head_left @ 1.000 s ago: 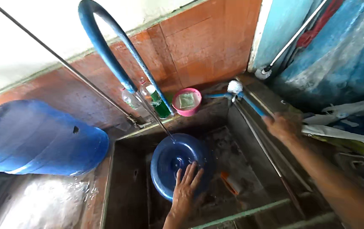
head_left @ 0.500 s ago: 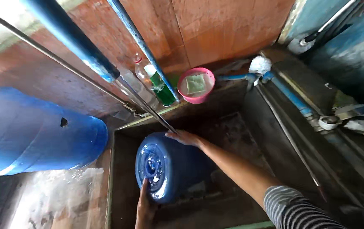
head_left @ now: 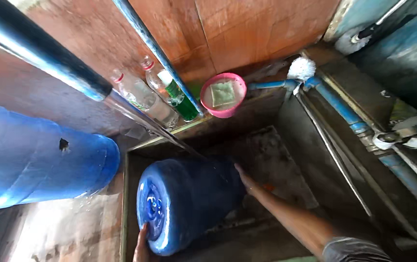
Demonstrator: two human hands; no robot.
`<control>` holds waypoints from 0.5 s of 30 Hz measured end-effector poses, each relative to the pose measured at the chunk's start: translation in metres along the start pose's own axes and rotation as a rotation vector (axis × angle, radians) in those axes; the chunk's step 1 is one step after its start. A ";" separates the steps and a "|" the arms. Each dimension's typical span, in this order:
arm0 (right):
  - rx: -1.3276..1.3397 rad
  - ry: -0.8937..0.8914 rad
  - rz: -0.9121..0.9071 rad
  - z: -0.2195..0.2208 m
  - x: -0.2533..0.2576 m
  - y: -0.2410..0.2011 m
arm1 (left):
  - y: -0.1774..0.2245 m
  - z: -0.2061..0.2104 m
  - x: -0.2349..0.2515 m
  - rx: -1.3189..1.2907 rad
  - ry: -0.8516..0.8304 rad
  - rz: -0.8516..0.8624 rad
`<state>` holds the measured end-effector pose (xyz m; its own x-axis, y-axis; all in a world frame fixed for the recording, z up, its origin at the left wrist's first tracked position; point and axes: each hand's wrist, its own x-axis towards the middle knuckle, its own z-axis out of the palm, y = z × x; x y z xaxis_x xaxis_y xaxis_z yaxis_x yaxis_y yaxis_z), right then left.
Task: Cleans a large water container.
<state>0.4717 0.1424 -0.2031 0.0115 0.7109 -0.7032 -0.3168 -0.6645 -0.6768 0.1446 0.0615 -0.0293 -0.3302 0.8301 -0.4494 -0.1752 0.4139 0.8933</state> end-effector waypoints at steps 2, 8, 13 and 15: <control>0.075 -0.008 -0.042 0.005 -0.030 -0.009 | 0.038 0.000 -0.019 0.003 -0.016 0.095; 0.230 0.029 -0.178 -0.018 -0.100 -0.047 | 0.170 0.027 -0.149 0.189 -0.003 0.484; -0.183 -0.011 -0.475 -0.042 -0.132 -0.010 | 0.181 0.068 -0.197 0.220 -0.084 0.482; -0.024 -0.065 -0.487 -0.046 -0.136 -0.005 | 0.188 0.068 -0.197 0.230 -0.165 0.484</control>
<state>0.5149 0.0385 -0.1143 0.0939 0.9526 -0.2892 -0.2677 -0.2557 -0.9290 0.2401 0.0011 0.2282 -0.1698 0.9855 0.0031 0.1736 0.0268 0.9845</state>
